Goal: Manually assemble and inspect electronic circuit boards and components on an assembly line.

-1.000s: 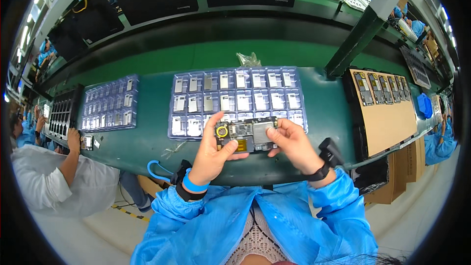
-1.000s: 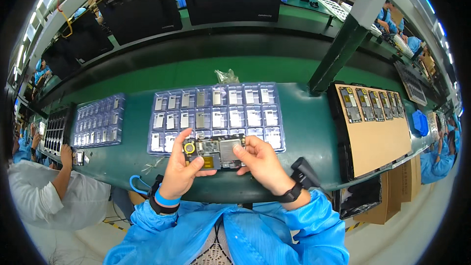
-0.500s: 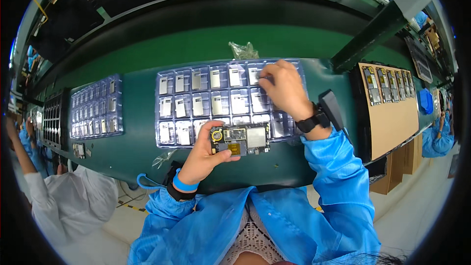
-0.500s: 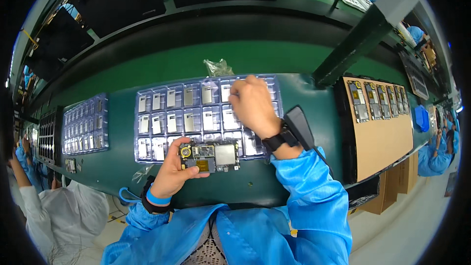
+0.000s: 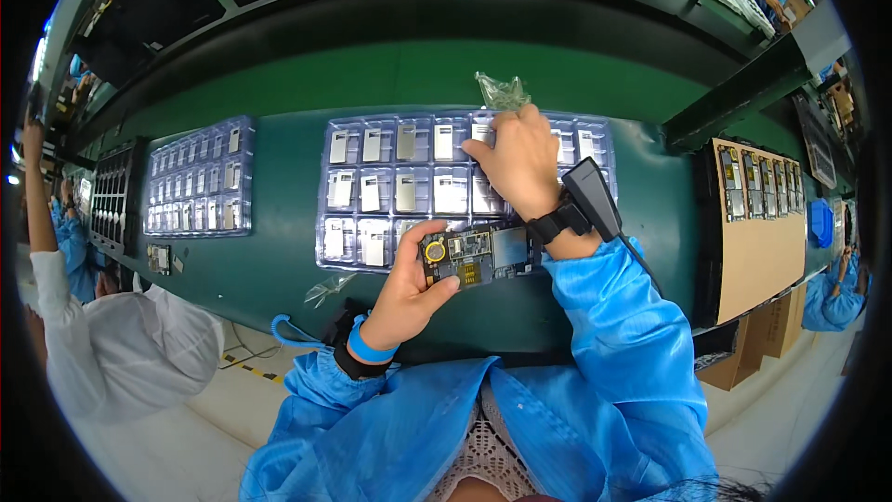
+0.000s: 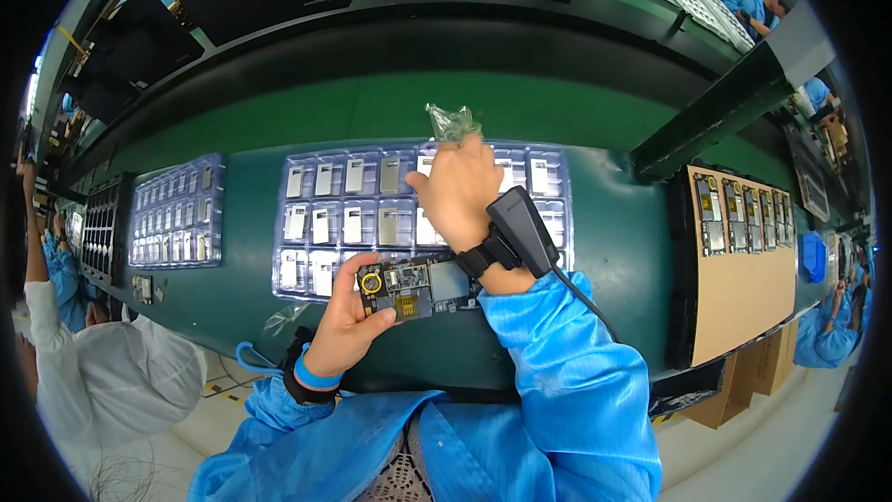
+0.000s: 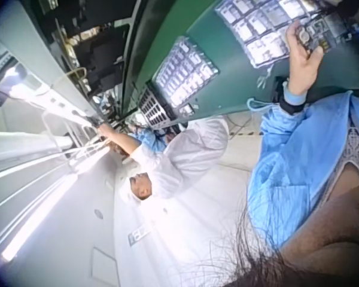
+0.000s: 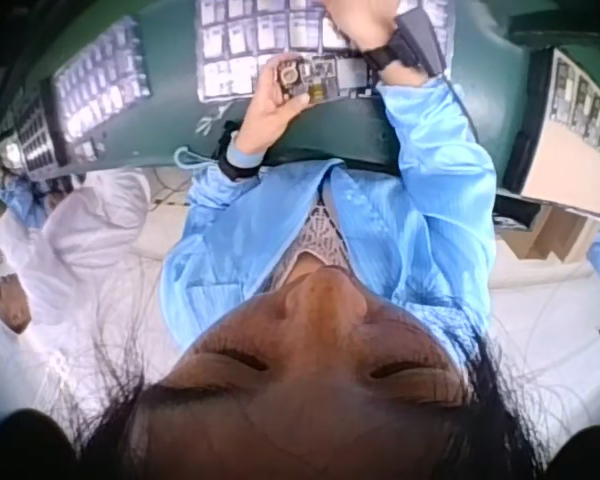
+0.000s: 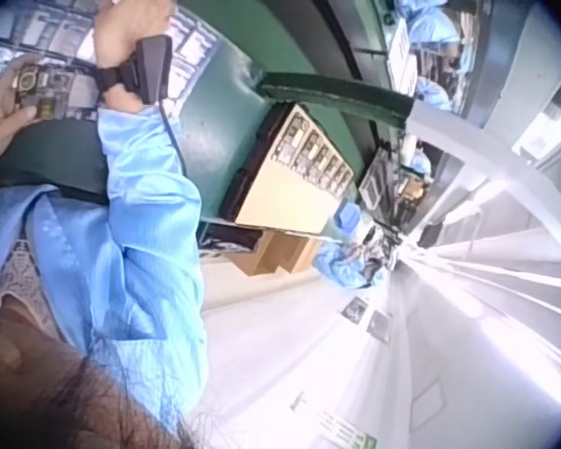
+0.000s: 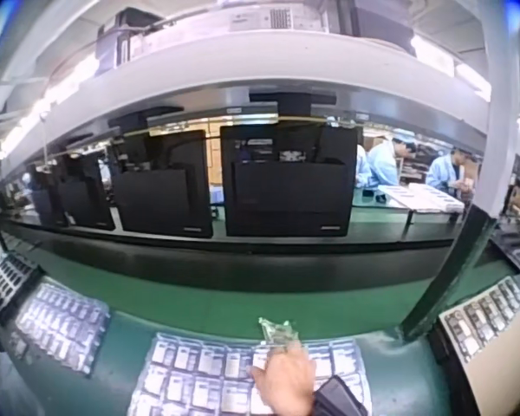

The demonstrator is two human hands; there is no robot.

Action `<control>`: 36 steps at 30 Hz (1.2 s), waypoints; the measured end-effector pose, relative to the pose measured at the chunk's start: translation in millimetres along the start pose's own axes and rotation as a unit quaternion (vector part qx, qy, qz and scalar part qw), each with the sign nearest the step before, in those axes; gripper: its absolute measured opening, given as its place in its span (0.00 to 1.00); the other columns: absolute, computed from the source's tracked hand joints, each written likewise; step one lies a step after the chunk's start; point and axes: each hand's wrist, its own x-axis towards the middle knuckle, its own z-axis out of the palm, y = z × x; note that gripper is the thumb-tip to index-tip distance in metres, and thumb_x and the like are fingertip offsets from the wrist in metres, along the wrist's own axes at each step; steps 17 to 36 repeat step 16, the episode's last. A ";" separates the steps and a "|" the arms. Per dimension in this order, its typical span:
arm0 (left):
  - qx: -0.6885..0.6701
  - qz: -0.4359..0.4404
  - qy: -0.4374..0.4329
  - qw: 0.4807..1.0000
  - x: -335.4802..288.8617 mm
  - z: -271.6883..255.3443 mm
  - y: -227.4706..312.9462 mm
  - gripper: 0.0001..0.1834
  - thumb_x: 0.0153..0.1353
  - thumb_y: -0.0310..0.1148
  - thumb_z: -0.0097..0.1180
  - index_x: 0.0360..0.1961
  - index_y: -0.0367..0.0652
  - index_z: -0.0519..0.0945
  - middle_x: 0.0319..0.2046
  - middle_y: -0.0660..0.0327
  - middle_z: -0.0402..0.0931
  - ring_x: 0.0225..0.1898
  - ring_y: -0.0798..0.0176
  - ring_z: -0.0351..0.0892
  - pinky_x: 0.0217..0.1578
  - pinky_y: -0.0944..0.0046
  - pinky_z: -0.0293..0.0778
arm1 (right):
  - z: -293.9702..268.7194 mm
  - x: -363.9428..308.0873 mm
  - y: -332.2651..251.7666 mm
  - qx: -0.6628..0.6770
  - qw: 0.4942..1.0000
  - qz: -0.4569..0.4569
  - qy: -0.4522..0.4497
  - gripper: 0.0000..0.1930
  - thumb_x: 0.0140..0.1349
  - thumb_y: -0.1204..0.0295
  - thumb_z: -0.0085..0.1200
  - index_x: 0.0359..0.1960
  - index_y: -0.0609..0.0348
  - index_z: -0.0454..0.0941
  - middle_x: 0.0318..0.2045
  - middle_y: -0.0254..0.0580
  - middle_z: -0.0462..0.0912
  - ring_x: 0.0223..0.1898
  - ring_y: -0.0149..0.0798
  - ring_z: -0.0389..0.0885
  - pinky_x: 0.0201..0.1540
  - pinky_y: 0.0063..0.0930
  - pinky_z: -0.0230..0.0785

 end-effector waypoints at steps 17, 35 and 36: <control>-0.128 0.008 0.034 0.991 -9.5 6.1 17.6 0.34 0.56 0.18 0.46 0.60 0.49 0.47 0.53 0.53 0.61 0.54 0.54 0.66 0.51 0.48 0.68 | -27.4 0.0 0.7 0.401 0.911 0.065 -0.071 0.12 0.48 0.70 0.59 0.35 0.59 0.75 0.30 0.48 0.79 0.39 0.43 0.77 0.43 0.41 0.67; -0.128 0.008 0.034 0.991 -9.5 6.1 17.6 0.34 0.56 0.18 0.46 0.60 0.49 0.47 0.53 0.53 0.61 0.54 0.54 0.66 0.51 0.48 0.68 | -27.4 0.0 0.7 0.401 0.911 0.065 -0.071 0.12 0.48 0.70 0.59 0.35 0.59 0.75 0.30 0.48 0.79 0.39 0.43 0.77 0.43 0.41 0.67; -0.128 0.008 0.034 0.991 -9.5 6.1 17.6 0.34 0.56 0.18 0.46 0.60 0.49 0.47 0.53 0.53 0.61 0.54 0.54 0.66 0.51 0.48 0.68 | -27.4 0.0 0.7 0.401 0.911 0.065 -0.071 0.12 0.48 0.70 0.59 0.35 0.59 0.75 0.30 0.48 0.79 0.39 0.43 0.77 0.43 0.41 0.67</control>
